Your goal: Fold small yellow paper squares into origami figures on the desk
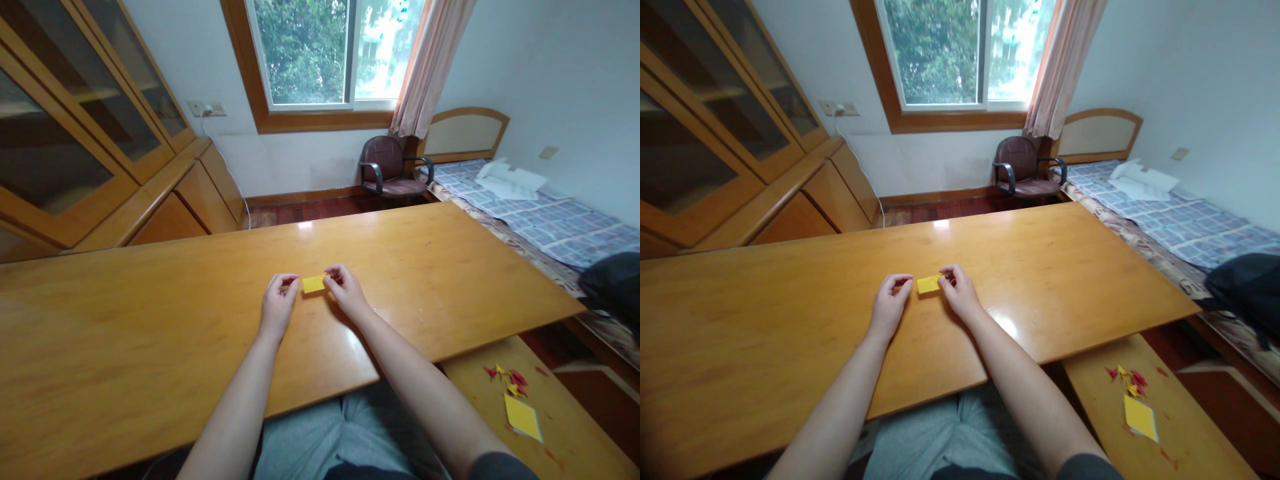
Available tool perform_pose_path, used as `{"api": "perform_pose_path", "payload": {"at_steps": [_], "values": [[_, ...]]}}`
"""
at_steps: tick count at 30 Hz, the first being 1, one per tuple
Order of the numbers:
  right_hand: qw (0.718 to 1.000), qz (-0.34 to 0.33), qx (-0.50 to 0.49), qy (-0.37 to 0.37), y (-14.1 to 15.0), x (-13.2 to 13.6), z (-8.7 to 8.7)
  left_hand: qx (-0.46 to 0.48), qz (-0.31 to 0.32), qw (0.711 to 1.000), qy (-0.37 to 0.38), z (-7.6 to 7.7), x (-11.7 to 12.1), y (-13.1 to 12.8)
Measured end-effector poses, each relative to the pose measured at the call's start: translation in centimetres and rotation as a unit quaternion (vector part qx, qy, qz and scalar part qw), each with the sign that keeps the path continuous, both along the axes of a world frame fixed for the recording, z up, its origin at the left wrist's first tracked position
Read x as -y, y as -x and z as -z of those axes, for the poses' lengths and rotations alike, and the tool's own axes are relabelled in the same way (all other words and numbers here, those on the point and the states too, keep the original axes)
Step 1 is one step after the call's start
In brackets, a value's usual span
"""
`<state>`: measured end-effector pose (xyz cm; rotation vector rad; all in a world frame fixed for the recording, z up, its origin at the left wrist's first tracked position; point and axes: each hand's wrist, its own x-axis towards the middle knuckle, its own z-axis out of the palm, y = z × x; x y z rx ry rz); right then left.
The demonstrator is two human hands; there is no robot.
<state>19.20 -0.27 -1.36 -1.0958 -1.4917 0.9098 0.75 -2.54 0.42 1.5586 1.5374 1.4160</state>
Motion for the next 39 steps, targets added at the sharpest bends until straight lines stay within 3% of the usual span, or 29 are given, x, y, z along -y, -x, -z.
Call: {"api": "perform_pose_path", "payload": {"at_steps": [12,19,39], "values": [[0.997,-0.037,-0.067,0.033,0.08,0.16,-0.23,-0.132,0.151,0.979,-0.038,0.06,0.50,-0.54],[0.993,-0.047,-0.094,0.059,0.09,0.25,-0.41,-0.153,0.148,0.976,-0.039,0.51,0.38,-0.68],[0.999,-0.035,0.001,-0.005,0.00,0.49,-0.92,-0.126,0.167,0.978,0.013,0.16,0.36,-0.64]]}}
